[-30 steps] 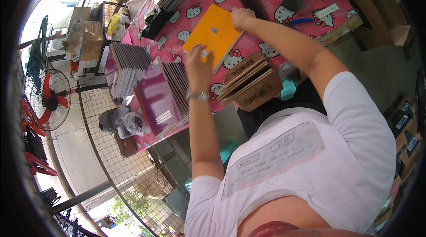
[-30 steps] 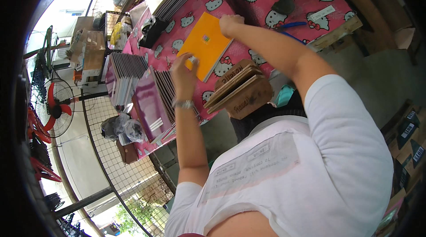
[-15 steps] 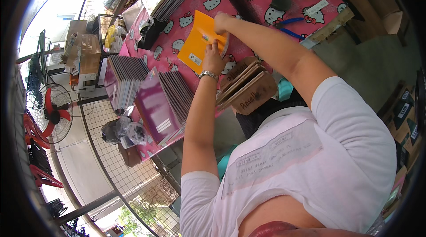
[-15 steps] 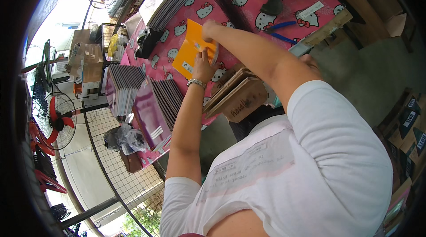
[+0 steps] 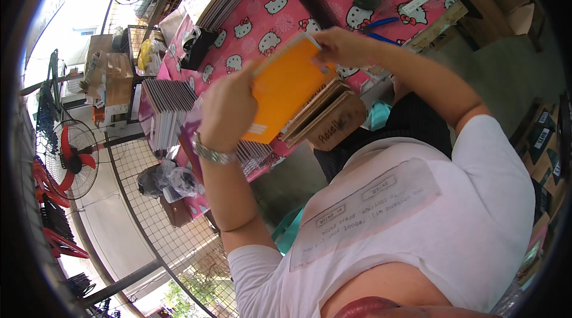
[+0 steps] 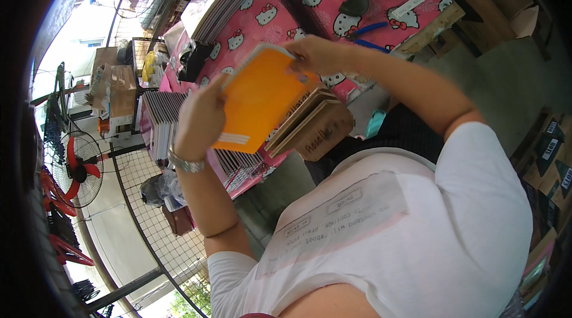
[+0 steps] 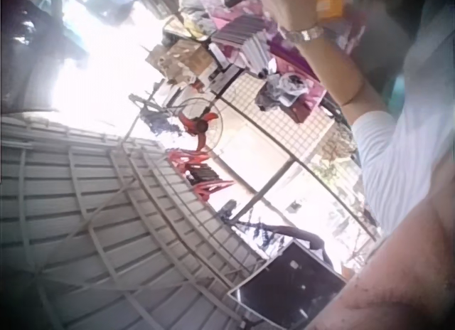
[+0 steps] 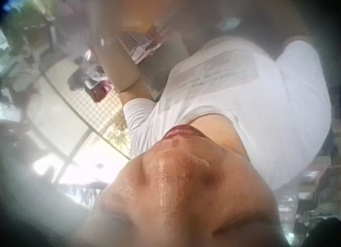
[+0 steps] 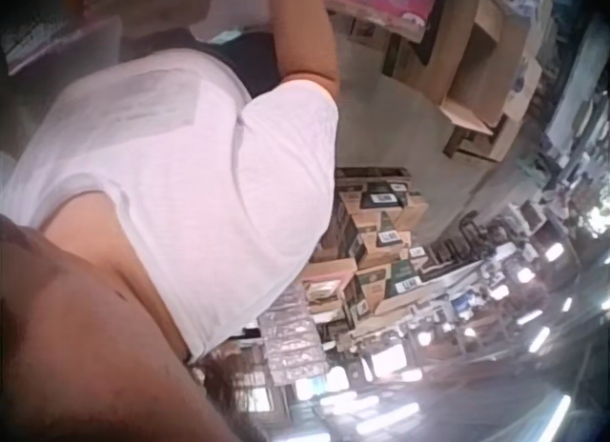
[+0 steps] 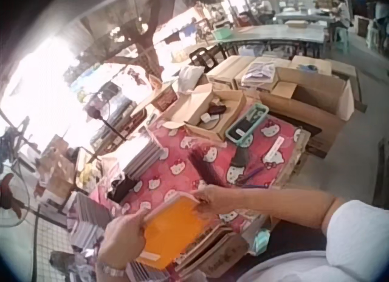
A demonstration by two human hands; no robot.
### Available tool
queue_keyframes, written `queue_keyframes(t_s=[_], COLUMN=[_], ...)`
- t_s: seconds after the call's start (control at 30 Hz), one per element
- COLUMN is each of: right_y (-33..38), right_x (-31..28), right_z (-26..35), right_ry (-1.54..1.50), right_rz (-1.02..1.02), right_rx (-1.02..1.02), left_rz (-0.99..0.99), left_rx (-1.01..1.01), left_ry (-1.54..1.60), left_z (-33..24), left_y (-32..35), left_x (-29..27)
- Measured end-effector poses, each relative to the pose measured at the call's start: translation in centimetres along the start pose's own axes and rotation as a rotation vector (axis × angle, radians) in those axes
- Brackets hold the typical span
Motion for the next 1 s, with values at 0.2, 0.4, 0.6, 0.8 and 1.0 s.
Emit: queue_keyframes(t_s=[0.2, 0.4, 0.6, 0.8, 1.0], right_y=[6.2, 7.9, -1.3, -7.6, -8.6], right_x=[3.2, 3.9, -5.8, -9.4, -10.2], right_z=[-3.2, 1.6, -6.7, -18.2, -16.9], right_ry=[-0.062, -0.019, 0.420, 0.609, 0.282], right_rz=[-0.178, -0.722, -0.783, -0.750, -0.617], right_rx=[0.008, -0.183, 0.046, 0.822, 0.657], left_rz=[0.223, -0.247, -0.255, -0.232, -0.267], left_rx=[-0.176, -0.167, -0.126, -0.066, 0.028], left_ry=[0.061, 0.190, 0.146, 0.160, 0.267], left_z=[-1.1, -3.2, -3.0, -3.9, -4.5], left_y=[2.9, 2.0, 1.7, 1.8, 2.2], left_x=[8.8, 9.6, 9.8, 10.1, 9.4])
Point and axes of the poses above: each hand's wrist, its own y-axis away from the middle knuckle, its own x-axis out of the palm, z = x × y, the point moved 9 cm from there along -y, towards the middle knuckle, and after that the axes turned 13 degrees about y, right-handed, at the moved point
